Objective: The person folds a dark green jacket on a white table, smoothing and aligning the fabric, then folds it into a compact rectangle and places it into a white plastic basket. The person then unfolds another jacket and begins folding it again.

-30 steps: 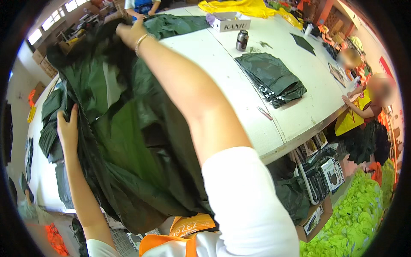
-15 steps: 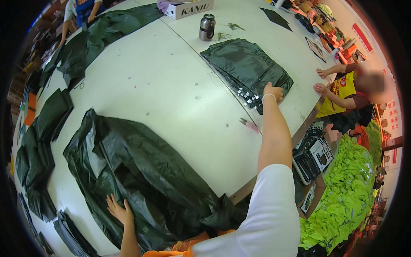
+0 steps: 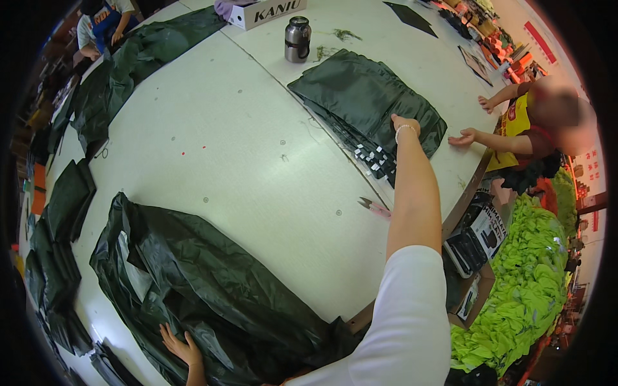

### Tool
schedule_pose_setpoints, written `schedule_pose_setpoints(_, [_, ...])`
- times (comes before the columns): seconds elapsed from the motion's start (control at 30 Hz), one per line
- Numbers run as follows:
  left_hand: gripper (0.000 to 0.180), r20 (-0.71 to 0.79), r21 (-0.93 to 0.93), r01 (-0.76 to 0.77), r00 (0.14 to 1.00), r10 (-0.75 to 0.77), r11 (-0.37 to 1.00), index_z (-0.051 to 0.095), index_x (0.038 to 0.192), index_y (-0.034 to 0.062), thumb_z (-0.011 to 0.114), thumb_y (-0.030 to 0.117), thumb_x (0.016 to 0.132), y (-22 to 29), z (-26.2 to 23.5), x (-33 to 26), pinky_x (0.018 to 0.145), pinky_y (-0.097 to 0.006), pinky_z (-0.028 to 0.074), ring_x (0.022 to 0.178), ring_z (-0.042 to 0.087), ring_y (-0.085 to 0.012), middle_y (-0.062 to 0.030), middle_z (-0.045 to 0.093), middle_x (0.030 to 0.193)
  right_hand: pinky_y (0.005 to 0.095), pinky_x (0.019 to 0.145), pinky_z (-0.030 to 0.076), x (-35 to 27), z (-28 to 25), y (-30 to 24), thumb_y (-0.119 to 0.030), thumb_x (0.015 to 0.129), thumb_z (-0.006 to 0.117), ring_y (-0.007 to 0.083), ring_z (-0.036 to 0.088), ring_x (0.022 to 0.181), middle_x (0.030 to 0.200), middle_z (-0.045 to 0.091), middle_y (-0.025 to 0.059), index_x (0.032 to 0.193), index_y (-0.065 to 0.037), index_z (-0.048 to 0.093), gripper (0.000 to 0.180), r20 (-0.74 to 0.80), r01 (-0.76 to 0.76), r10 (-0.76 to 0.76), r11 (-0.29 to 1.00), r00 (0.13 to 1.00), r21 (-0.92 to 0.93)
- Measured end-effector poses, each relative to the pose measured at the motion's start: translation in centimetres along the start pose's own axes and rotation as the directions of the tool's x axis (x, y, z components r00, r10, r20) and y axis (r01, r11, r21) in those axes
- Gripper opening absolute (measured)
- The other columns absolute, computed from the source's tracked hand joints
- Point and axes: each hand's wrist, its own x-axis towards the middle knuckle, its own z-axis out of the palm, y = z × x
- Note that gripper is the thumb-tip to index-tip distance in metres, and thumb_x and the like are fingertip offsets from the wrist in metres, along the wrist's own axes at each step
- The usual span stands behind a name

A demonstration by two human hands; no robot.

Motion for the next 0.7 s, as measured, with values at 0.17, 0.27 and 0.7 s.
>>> schedule_pose_setpoints(0.17, [0.065,0.0,-0.03,-0.015,1.0,0.015,0.999,0.033,0.142,0.0052,0.043,0.045,0.091,0.3,-0.1,0.2,0.11,-0.054,0.015,0.138,0.024,-0.0357,-0.0165,0.028,0.149,0.0376,0.104,0.036,4.8,1.2,1.9,-0.044,0.076,0.072,0.0337,0.046,0.126,0.134,0.048,0.0252,0.125,0.009,0.051,0.075,0.074,0.052,-0.064,0.987,0.995,0.151])
schedule_pose_setpoints(0.27, [0.065,-0.002,-0.033,-0.008,1.0,0.008,0.999,0.033,0.142,0.0054,0.044,0.044,0.091,0.3,-0.1,0.1,0.11,-0.054,0.015,0.138,0.024,-0.0356,-0.0165,0.028,0.149,0.0371,0.1,0.038,6.1,1.2,2.0,-0.035,0.078,0.074,0.0309,0.05,0.121,0.134,0.049,0.0238,0.126,0.011,0.049,0.071,0.112,0.082,-0.11,0.971,0.988,0.225])
schedule_pose_setpoints(0.7, [0.064,-0.042,-0.064,0.002,0.999,-0.004,0.998,0.035,0.141,0.0072,0.048,0.042,0.089,-0.3,-0.1,-0.4,0.11,-0.055,0.016,0.138,0.024,-0.0351,-0.0155,0.029,0.149,0.0386,0.07,0.055,-0.2,-1.9,-5.0,-0.02,0.075,0.066,0.0267,0.066,0.079,0.094,0.065,0.0178,0.105,0.007,0.057,0.042,0.21,-0.069,-0.11,0.717,0.972,0.694])
